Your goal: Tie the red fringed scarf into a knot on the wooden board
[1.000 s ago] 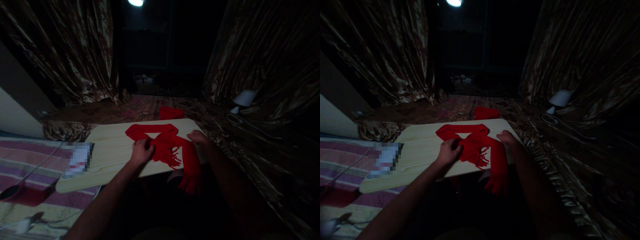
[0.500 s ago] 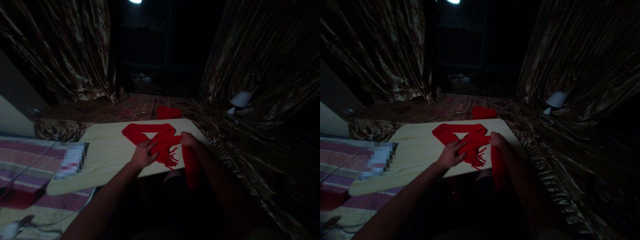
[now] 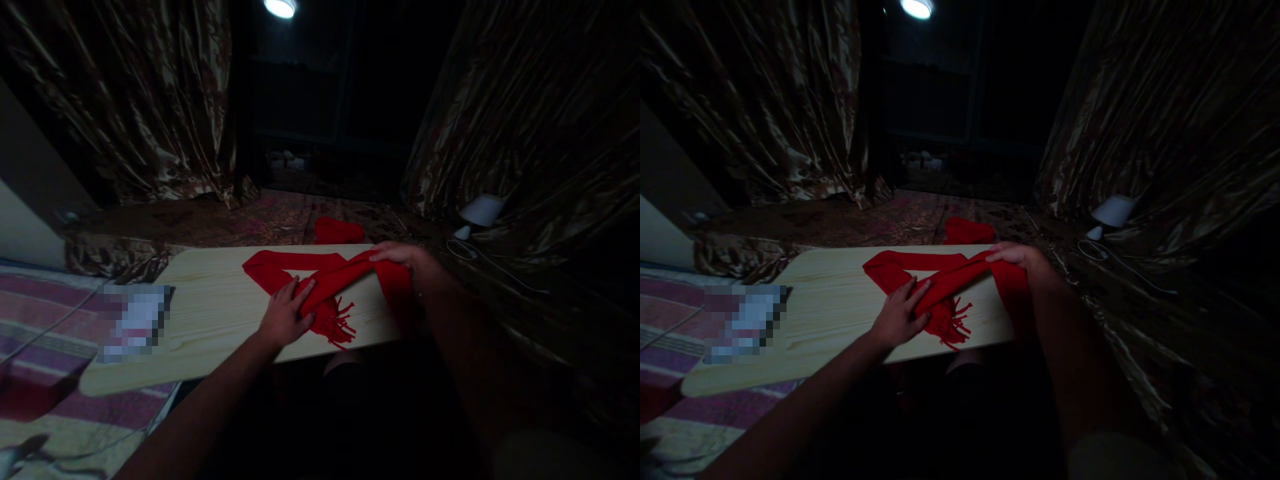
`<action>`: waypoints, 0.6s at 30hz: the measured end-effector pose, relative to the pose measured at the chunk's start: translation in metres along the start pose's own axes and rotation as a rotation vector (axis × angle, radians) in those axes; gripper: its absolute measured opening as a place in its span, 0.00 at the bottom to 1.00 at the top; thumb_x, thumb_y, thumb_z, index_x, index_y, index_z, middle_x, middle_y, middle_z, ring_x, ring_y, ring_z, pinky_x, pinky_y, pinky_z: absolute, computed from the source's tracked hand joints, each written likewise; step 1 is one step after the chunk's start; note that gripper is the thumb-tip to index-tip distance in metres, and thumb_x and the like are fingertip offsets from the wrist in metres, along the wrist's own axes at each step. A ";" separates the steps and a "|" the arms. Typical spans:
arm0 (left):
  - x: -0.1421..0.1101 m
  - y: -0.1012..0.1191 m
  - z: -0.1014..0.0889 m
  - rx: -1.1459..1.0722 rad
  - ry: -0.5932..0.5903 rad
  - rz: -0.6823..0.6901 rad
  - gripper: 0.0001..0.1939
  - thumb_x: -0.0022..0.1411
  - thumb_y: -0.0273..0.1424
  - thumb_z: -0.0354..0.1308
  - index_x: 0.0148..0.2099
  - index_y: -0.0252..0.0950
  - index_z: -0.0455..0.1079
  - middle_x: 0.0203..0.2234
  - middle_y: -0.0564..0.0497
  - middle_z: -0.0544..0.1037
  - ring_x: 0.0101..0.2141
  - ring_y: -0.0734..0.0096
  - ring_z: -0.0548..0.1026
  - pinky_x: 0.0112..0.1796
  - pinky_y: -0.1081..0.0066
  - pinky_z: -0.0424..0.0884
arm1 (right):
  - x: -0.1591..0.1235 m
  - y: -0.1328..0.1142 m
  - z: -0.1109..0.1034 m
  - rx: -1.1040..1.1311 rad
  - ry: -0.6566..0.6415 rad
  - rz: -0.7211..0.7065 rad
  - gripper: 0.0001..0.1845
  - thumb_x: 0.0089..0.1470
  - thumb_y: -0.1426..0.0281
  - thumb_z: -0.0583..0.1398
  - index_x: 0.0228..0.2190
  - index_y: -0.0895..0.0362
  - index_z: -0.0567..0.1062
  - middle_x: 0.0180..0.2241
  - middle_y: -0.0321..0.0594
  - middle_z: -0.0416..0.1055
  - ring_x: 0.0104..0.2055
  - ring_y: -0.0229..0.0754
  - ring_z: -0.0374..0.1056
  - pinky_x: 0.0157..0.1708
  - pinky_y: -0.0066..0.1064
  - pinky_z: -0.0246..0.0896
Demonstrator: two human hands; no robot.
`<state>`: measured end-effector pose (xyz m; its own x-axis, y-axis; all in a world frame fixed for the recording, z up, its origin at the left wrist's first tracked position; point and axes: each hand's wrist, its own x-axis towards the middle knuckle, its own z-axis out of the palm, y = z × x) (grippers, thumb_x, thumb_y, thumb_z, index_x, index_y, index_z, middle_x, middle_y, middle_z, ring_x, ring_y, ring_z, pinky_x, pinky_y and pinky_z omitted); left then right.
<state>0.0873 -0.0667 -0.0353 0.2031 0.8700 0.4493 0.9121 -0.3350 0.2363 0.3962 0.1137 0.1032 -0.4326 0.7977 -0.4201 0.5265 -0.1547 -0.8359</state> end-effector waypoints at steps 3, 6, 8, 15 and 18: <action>-0.001 0.002 -0.001 0.026 0.032 0.040 0.35 0.65 0.41 0.56 0.72 0.50 0.53 0.71 0.42 0.49 0.66 0.42 0.55 0.60 0.48 0.58 | 0.026 -0.007 0.001 0.039 0.380 -0.140 0.18 0.50 0.67 0.67 0.43 0.55 0.74 0.38 0.41 0.79 0.36 0.43 0.75 0.37 0.33 0.71; -0.001 0.002 0.002 0.047 0.001 0.017 0.30 0.67 0.42 0.53 0.70 0.51 0.58 0.70 0.42 0.53 0.66 0.41 0.56 0.58 0.45 0.59 | 0.052 -0.002 0.011 -0.309 0.664 -0.134 0.21 0.53 0.65 0.65 0.48 0.58 0.74 0.46 0.48 0.78 0.46 0.46 0.74 0.46 0.34 0.68; 0.000 0.001 0.004 0.049 -0.028 -0.004 0.30 0.67 0.44 0.52 0.70 0.50 0.59 0.69 0.41 0.57 0.65 0.41 0.58 0.58 0.45 0.60 | 0.063 0.006 0.020 -0.580 0.739 -0.075 0.22 0.55 0.64 0.64 0.49 0.62 0.75 0.50 0.54 0.75 0.53 0.50 0.72 0.52 0.34 0.64; 0.001 0.002 0.003 0.043 -0.046 -0.025 0.31 0.66 0.44 0.53 0.69 0.49 0.60 0.68 0.42 0.59 0.64 0.42 0.59 0.58 0.45 0.60 | 0.053 0.037 0.059 -0.723 0.689 0.239 0.51 0.51 0.39 0.58 0.58 0.70 0.65 0.53 0.69 0.70 0.56 0.62 0.70 0.50 0.42 0.64; 0.001 0.002 0.003 0.046 -0.057 -0.031 0.31 0.66 0.44 0.53 0.70 0.50 0.59 0.68 0.42 0.59 0.64 0.43 0.59 0.58 0.44 0.60 | 0.048 0.049 0.069 -0.801 0.645 0.207 0.42 0.50 0.54 0.66 0.57 0.67 0.65 0.52 0.65 0.72 0.54 0.59 0.71 0.48 0.40 0.65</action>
<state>0.0903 -0.0656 -0.0368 0.1930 0.8995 0.3919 0.9333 -0.2915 0.2095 0.3512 0.1045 0.0177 0.0698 0.9956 -0.0632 0.9782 -0.0807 -0.1916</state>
